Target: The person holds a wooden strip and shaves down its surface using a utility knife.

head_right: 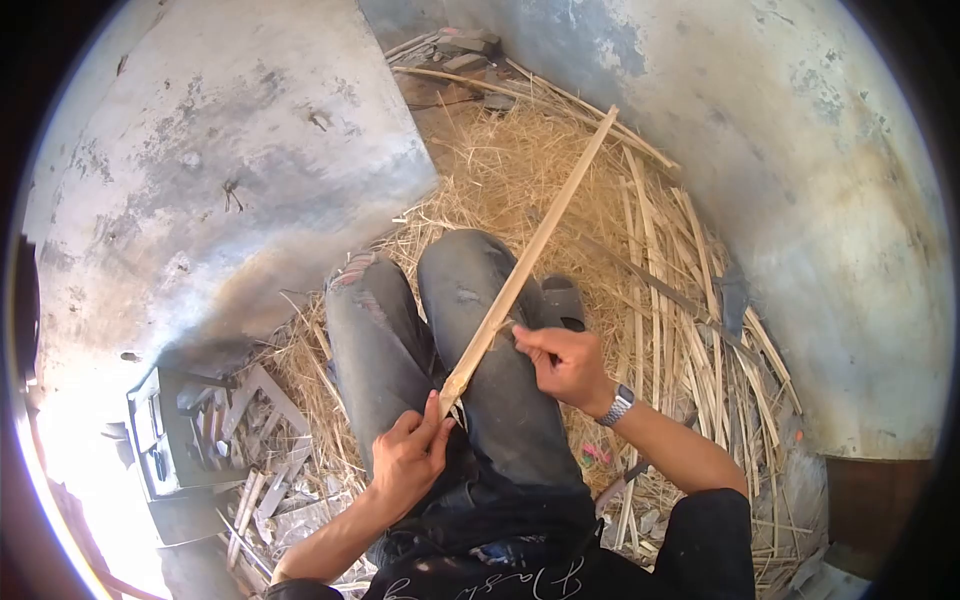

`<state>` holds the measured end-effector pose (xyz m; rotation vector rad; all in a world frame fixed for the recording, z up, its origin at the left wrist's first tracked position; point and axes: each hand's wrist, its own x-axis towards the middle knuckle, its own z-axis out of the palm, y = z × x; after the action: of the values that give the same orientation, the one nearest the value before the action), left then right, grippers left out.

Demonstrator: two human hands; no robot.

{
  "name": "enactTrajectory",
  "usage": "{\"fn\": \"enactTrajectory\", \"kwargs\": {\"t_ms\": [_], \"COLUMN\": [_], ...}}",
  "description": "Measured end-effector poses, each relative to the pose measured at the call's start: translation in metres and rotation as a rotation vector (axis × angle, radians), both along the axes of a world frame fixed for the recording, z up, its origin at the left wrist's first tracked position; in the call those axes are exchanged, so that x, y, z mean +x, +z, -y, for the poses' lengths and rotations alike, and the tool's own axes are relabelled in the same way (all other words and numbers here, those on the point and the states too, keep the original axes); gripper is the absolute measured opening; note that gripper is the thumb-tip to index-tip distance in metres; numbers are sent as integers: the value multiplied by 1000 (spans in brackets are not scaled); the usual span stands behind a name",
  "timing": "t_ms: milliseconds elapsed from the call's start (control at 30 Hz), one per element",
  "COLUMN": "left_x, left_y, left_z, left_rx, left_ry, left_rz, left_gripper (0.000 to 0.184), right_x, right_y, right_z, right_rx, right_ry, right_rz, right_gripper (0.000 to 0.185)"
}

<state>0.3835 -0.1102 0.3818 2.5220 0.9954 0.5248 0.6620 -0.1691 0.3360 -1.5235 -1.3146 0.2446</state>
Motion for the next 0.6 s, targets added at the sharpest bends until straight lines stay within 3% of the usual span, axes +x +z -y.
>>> {"fn": "enactTrajectory", "kwargs": {"t_ms": [100,167,200,233,433,500,600], "left_x": [4,3,4,4,13,11,17], "left_y": [1,0,-1,0,0,0,1], "left_z": [-3,0,-1,0,-2,0,-3], "left_rx": [7,-6,-9,-15,-31,-51,-71], "left_ry": [-5,1,6,10,17,19,3], "left_rz": [2,0,-14,-32,-2,-4,0], "left_gripper": [41,41,41,41,40,40,41], "right_x": [9,9,-2,-1,-14,-12,2], "right_y": [-3,-5,-2,-1,4,10,-1], "right_z": [-7,-10,-3,-3,0,5,-10], "right_rx": [44,-7,37,37,-19,-66,47], "right_ry": [48,-51,34,42,31,128,-12], "right_rz": [92,-23,159,158,-21,63,-16], "right_gripper": [16,15,14,14,21,22,26]}}
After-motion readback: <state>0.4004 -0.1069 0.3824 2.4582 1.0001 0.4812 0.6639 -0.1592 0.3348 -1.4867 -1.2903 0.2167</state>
